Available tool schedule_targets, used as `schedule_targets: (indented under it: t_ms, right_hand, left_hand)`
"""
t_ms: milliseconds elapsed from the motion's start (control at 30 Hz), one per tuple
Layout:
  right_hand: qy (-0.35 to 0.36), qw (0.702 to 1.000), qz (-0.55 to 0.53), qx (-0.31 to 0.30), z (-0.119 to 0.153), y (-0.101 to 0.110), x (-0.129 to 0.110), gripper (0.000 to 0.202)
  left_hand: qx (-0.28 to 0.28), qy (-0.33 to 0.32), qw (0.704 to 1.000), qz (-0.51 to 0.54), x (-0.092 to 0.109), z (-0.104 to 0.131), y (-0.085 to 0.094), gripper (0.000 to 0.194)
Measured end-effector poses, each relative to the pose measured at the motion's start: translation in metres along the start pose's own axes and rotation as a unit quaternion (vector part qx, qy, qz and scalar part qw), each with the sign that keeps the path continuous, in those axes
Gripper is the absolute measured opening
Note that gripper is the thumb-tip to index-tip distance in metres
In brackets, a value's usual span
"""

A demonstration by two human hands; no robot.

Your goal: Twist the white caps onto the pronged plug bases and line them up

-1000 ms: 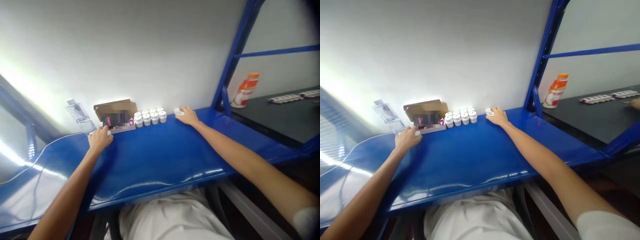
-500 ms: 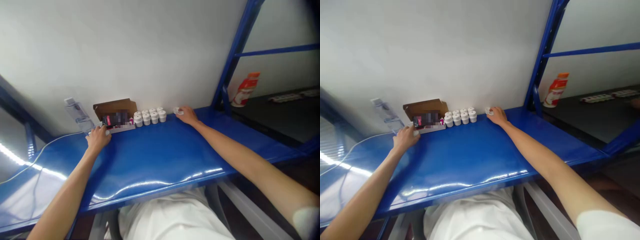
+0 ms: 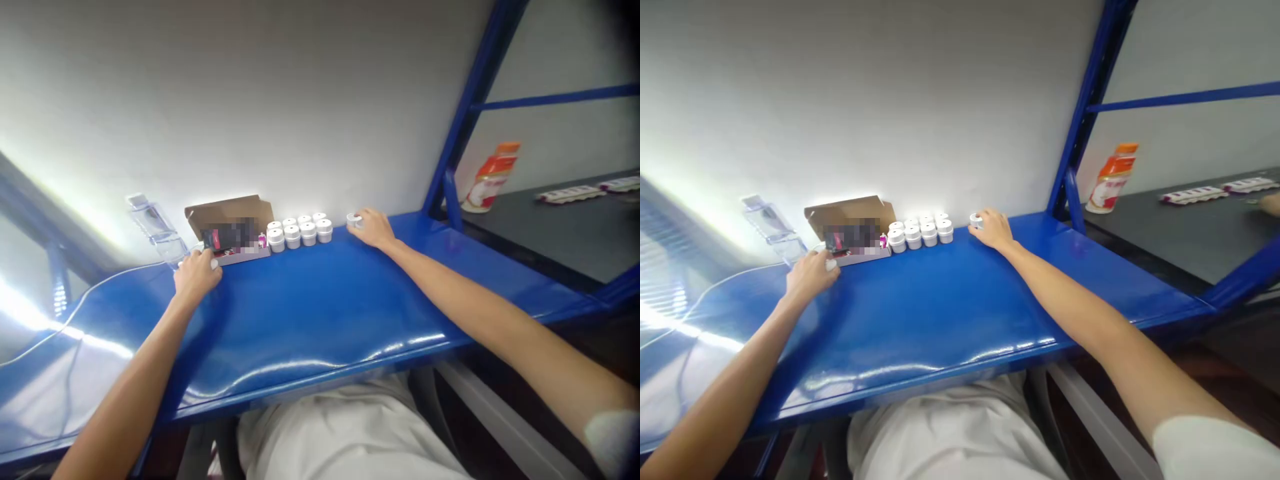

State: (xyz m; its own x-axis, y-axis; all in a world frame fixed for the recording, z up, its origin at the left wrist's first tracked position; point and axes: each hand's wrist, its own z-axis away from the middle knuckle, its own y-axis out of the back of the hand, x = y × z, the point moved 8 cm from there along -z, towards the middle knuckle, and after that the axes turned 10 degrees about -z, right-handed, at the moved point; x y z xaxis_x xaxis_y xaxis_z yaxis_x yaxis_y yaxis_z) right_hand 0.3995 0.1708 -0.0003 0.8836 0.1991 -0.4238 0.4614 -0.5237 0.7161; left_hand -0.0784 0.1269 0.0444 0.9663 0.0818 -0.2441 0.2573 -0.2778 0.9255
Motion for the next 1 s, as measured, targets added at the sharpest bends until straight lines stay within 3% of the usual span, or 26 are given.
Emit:
schedule_targets:
  t_ms: [100,167,300,400,500,633,733,800,867,933,1000]
  right_hand:
    - [0.096,0.995,-0.026,-0.017,0.007,-0.005,-0.043,0.052]
    - [0.146,0.987,-0.040,-0.059,0.015,-0.017,-0.070,0.061]
    - [0.156,0.978,-0.077,-0.118,0.026,-0.033,-0.094,0.069]
    - [0.126,0.981,-0.111,-0.101,0.025,-0.026,-0.093,0.055]
    - [0.100,0.984,-0.118,-0.086,0.022,-0.016,-0.095,0.033]
    - [0.122,0.968,-0.173,-0.138,0.034,-0.017,-0.130,0.010]
    - [0.049,0.917,-0.340,-0.202,0.054,-0.027,-0.162,0.018]
    - [-0.056,0.843,-0.478,-0.240,0.072,-0.038,-0.178,0.023]
    - [-0.118,0.765,-0.560,-0.297,0.093,-0.049,-0.196,0.019]
    - [-0.130,0.732,-0.582,-0.330,0.107,-0.053,-0.207,0.018]
    - [-0.126,0.726,-0.565,-0.371,0.115,-0.055,-0.212,0.025]
  left_hand:
    - [0.023,-0.006,1.000,-0.016,0.004,0.003,0.006,0.044]
    - [0.049,-0.011,0.998,-0.025,0.007,0.005,0.011,0.043]
    - [0.103,-0.020,0.994,-0.021,0.012,0.009,0.021,0.044]
    - [0.140,-0.042,0.989,0.012,0.023,0.013,0.027,0.045]
    - [0.181,-0.107,0.975,0.076,0.047,0.022,0.033,0.044]
    - [0.210,-0.244,0.931,0.169,0.091,0.049,0.047,0.044]
    - [0.214,-0.368,0.884,0.192,0.125,0.082,0.059,0.056]
    - [0.238,-0.426,0.857,0.163,0.141,0.104,0.065,0.061]
    - [0.295,-0.455,0.831,0.122,0.151,0.122,0.072,0.055]
    - [0.349,-0.460,0.811,0.091,0.155,0.133,0.076,0.042]
    - [0.375,-0.452,0.805,0.082,0.155,0.136,0.079,0.033]
